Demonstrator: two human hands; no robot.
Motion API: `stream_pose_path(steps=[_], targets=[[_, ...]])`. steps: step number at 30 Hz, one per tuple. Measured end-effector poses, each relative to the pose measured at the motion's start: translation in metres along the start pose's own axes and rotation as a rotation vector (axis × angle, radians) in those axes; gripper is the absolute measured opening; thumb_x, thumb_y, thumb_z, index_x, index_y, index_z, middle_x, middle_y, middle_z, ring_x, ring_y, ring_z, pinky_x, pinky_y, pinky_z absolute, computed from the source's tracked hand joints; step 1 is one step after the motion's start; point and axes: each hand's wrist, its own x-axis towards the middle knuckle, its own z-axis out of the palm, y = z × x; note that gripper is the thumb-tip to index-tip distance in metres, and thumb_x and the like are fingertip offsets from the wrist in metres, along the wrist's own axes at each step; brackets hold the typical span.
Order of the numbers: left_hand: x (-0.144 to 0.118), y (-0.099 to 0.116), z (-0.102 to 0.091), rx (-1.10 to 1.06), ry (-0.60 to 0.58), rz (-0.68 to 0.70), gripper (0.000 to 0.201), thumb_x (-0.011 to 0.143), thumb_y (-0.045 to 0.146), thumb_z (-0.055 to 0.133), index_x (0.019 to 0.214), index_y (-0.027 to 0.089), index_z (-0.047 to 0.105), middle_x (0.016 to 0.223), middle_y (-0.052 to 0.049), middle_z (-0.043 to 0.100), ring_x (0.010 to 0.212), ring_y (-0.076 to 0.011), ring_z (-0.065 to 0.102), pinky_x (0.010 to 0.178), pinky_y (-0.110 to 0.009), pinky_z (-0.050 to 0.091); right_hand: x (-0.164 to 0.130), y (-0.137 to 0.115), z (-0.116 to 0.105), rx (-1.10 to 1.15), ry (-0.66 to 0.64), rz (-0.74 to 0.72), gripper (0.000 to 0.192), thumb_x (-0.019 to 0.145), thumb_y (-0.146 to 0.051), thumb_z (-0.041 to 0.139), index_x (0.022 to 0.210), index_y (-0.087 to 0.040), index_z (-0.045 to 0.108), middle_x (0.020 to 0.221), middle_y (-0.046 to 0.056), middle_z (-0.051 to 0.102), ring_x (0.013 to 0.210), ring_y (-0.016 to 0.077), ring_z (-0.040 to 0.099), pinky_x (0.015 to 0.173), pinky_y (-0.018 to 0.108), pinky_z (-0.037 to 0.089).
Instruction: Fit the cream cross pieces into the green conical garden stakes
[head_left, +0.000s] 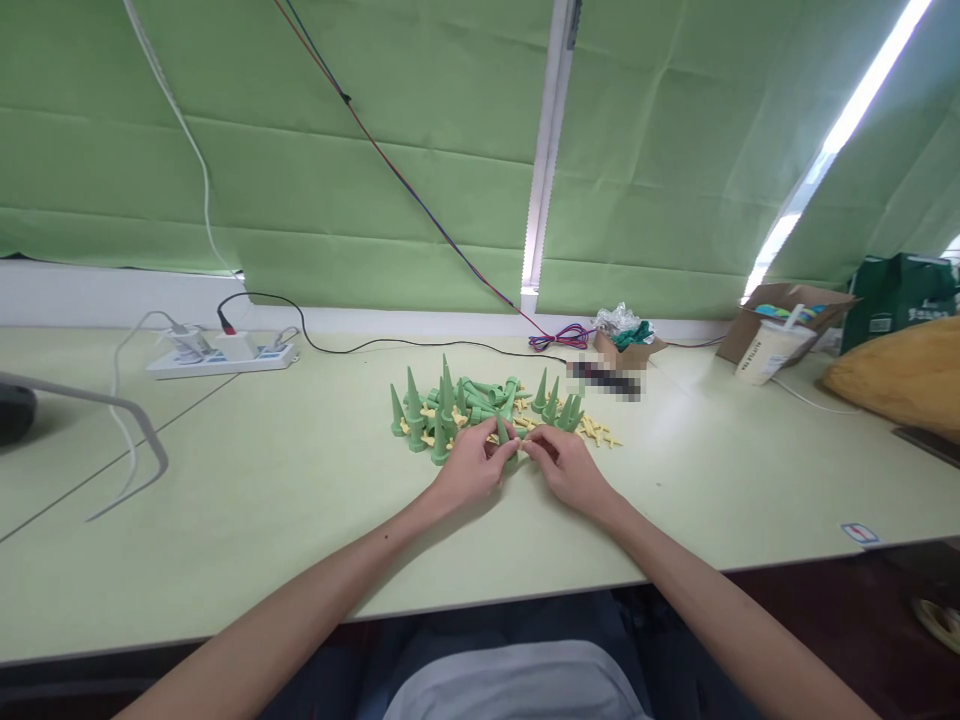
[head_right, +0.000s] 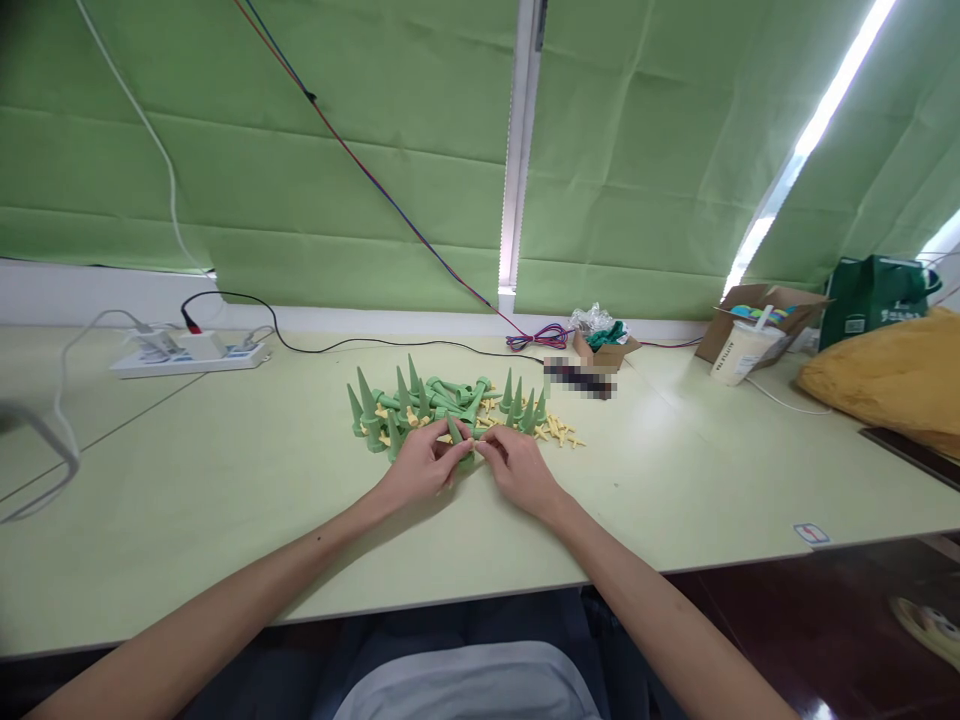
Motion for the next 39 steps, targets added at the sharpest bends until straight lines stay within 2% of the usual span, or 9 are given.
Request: stream_pose_path(steps=[6,12,18,22,25,33,39], targets=[[0.0002,0.0039,-0.0028,-0.097,-0.029,-0.065,0.023,0.089,0.042,0.052,0.085,0.019,0.052,0.044,0.008,0.046,0.035,-0.0106,0.045,0.043,-0.023,0.036,-0.0005,-0.0004,-0.0018,0.050,-0.019,-0.039,0.014,0.095,-0.024,0.048,0.095,-0.019,0.061,0.086,0.005,0.063,0.072,0.0162,0.055,0.063,0.026,0.042],[-0.0003,0.0028,-0.0019,-0.112,-0.013,-0.076,0.026,0.090,0.046,0.050,0.087,0.020,0.052,0.043,0.008,0.044,0.035,-0.0109,0.044,0.042,-0.023,0.035,-0.0006,-0.0003,-0.0036,0.084,-0.011,-0.044,0.013,0.093,-0.023,0.050,0.099,-0.020,0.062,0.093,0.005,0.065,0.075,0.0161,0.056,0.066,0.027,0.044],[-0.0005,-0.0003,-0.0010,0.057,0.054,0.025,0.029,0.092,0.045,0.045,0.082,0.019,0.054,0.046,0.007,0.044,0.041,-0.0112,0.043,0.047,-0.024,0.035,0.0001,0.0014,-0.0012,0.064,-0.009,-0.028,0.013,0.094,-0.026,0.051,0.090,-0.019,0.062,0.080,0.003,0.064,0.070,0.0157,0.055,0.063,0.026,0.042],[-0.0019,0.0023,-0.0011,0.136,0.071,0.074,0.038,0.094,0.044,0.041,0.066,0.020,0.043,0.047,0.004,0.046,0.045,-0.0114,0.043,0.051,-0.025,0.036,0.0006,0.0016,-0.0005,0.035,-0.014,-0.010,0.021,0.095,-0.028,0.049,0.080,-0.019,0.060,0.069,0.000,0.059,0.061,0.0137,0.050,0.060,0.026,0.039],[-0.0027,0.0034,-0.0008,0.151,0.077,0.097,0.041,0.095,0.043,0.039,0.061,0.020,0.037,0.048,0.003,0.046,0.048,-0.0120,0.042,0.054,-0.026,0.037,0.0005,0.0027,-0.0005,0.012,-0.013,-0.008,0.028,0.096,-0.031,0.046,0.074,-0.019,0.057,0.065,0.000,0.056,0.058,0.0132,0.047,0.058,0.025,0.037],[-0.0028,0.0022,0.0002,0.216,0.060,0.184,0.040,0.097,0.038,0.037,0.061,0.019,0.037,0.055,0.002,0.047,0.055,-0.0123,0.043,0.060,-0.027,0.035,0.0000,0.0056,0.0009,-0.021,-0.020,0.007,0.043,0.100,-0.037,0.038,0.062,-0.019,0.048,0.057,-0.002,0.051,0.053,0.0119,0.045,0.056,0.025,0.033],[-0.0020,0.0008,0.0033,0.280,0.085,0.251,0.037,0.096,0.037,0.038,0.064,0.019,0.040,0.060,0.001,0.046,0.057,-0.0123,0.040,0.058,-0.027,0.031,0.0009,0.0047,0.0015,-0.053,-0.036,0.046,0.051,0.100,-0.040,0.035,0.055,-0.019,0.046,0.049,-0.002,0.047,0.047,0.0116,0.042,0.054,0.025,0.033]])
